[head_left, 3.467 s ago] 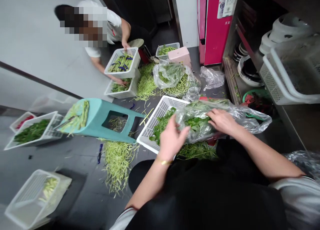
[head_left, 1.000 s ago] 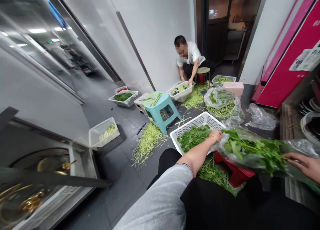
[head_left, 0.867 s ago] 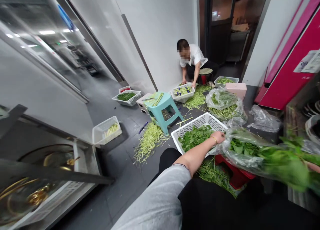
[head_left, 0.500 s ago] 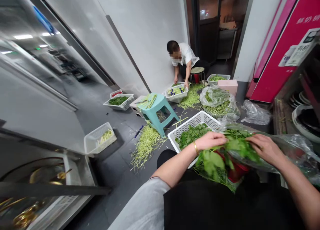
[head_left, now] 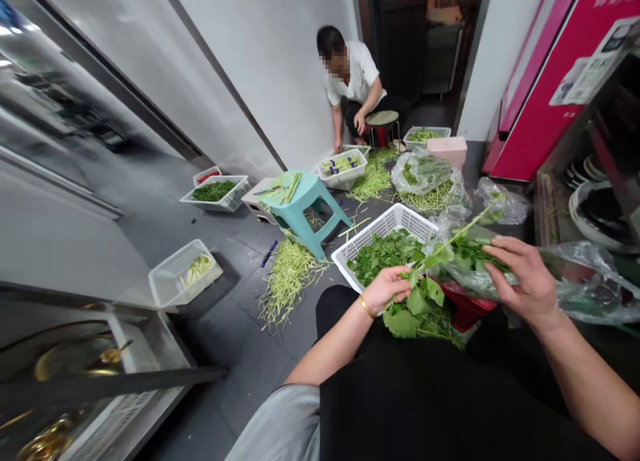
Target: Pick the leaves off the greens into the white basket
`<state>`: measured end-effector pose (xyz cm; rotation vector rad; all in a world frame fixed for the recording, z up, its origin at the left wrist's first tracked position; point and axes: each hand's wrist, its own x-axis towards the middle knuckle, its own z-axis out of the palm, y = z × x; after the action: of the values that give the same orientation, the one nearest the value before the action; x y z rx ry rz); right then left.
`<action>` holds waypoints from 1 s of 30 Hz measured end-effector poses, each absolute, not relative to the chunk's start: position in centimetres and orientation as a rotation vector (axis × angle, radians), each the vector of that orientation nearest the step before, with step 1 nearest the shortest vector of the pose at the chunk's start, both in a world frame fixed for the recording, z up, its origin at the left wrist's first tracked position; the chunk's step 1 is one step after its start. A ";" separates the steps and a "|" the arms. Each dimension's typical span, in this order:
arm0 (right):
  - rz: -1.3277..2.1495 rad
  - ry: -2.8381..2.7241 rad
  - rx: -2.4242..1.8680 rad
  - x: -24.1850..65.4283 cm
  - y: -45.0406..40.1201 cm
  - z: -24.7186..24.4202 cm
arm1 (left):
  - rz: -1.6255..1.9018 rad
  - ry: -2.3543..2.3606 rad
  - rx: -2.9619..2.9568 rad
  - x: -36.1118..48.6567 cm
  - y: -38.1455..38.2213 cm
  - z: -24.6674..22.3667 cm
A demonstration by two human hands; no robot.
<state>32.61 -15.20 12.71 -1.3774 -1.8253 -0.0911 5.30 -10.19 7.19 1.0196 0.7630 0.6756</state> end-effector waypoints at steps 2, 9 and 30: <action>0.133 -1.612 -1.411 32.6 -16.0 12.9 | 0.699 0.718 0.977 5.0 -10.1 7.4; 0.987 -1.092 -1.229 33.9 -13.5 10.7 | 0.595 0.647 0.972 6.9 -11.1 7.6; 1.251 -0.939 -1.222 36.5 -13.2 12.2 | 0.580 0.807 0.968 2.6 -12.7 5.1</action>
<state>36.53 -13.16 12.22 -1.2224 -0.9389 1.2506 2.61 -12.69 5.13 0.9683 0.8070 0.5795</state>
